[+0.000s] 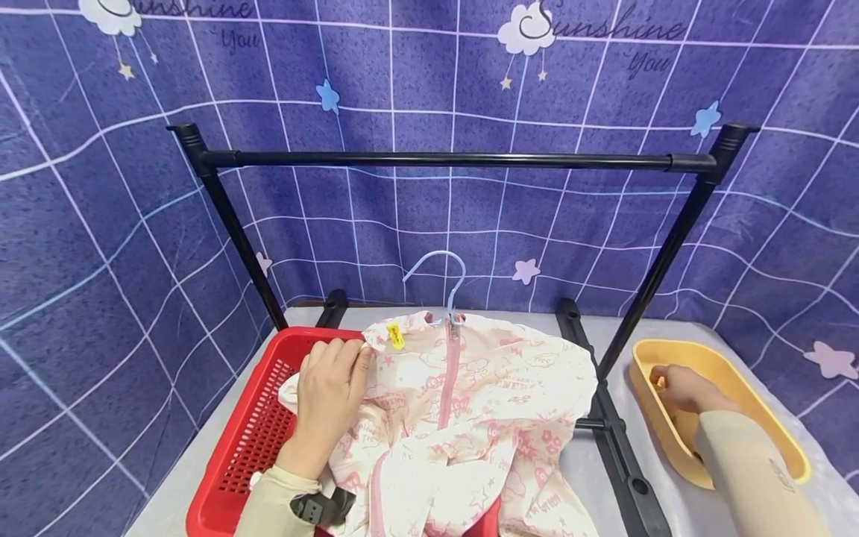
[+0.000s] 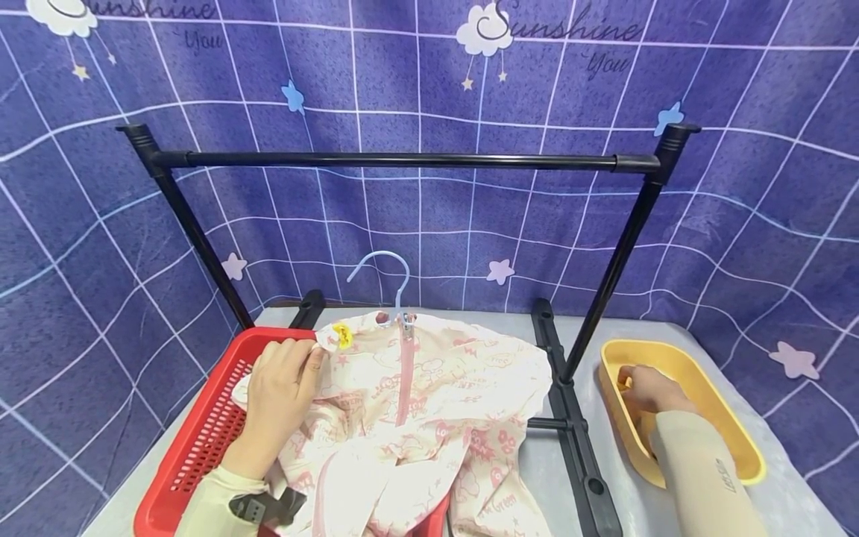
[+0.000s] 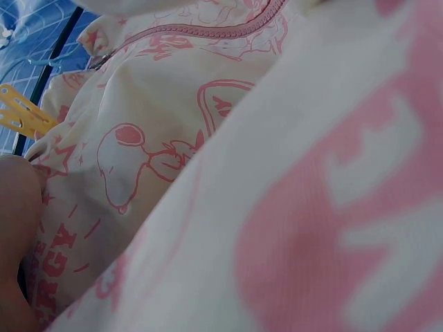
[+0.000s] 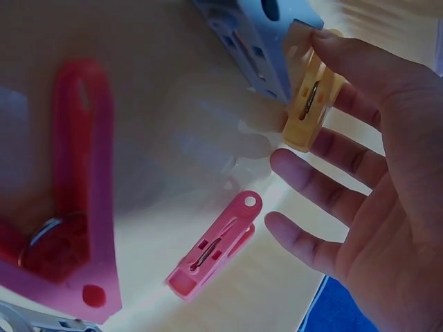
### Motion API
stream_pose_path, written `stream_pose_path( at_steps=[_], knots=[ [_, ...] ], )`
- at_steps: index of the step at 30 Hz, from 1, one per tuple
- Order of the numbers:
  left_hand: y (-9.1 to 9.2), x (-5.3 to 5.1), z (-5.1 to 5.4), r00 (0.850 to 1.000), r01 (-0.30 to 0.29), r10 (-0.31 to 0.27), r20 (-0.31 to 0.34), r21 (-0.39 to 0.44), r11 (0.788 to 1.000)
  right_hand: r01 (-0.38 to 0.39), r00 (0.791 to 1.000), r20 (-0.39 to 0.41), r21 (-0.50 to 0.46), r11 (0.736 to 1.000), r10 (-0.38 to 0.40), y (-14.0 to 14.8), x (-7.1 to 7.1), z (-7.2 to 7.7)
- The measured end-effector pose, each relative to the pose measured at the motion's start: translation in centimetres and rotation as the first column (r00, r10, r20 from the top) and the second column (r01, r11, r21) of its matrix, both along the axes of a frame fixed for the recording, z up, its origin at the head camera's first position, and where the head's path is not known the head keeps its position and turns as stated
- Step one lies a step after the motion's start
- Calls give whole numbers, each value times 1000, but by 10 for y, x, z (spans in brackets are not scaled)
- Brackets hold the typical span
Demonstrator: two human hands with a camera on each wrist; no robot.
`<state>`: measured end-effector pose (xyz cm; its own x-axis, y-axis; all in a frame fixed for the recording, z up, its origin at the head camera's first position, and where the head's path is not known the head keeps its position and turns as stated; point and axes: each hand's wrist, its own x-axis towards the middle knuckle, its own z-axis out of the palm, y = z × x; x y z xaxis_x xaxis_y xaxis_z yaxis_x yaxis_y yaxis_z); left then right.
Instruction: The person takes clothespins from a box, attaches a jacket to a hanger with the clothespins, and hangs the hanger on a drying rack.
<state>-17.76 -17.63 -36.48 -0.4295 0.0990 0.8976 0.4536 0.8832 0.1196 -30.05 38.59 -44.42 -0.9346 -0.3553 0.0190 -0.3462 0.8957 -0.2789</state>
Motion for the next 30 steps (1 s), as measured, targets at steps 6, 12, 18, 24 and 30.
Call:
stream_pose_path(
  at_steps=[6,12,18,24,30],
  knots=[
    [0,0,-1,1000,-4,4,6,-2,1000,67,996,50,-6,998,-67,1,6,4],
    [-1,-1,-2,1000,-3,3,-3,-1,1000,85,996,-16,-11,996,-85,3,8,6],
    [-1,-1,-1,1000,5,-5,4,-3,1000,122,992,-44,-12,993,-122,4,7,11],
    [-1,-1,-1,1000,1,-1,3,-4,1000,180,984,-23,6,984,-179,2,6,18],
    [0,0,0,1000,5,-5,-2,-2,1000,198,980,-26,26,980,-198,1,7,25]
  ],
)
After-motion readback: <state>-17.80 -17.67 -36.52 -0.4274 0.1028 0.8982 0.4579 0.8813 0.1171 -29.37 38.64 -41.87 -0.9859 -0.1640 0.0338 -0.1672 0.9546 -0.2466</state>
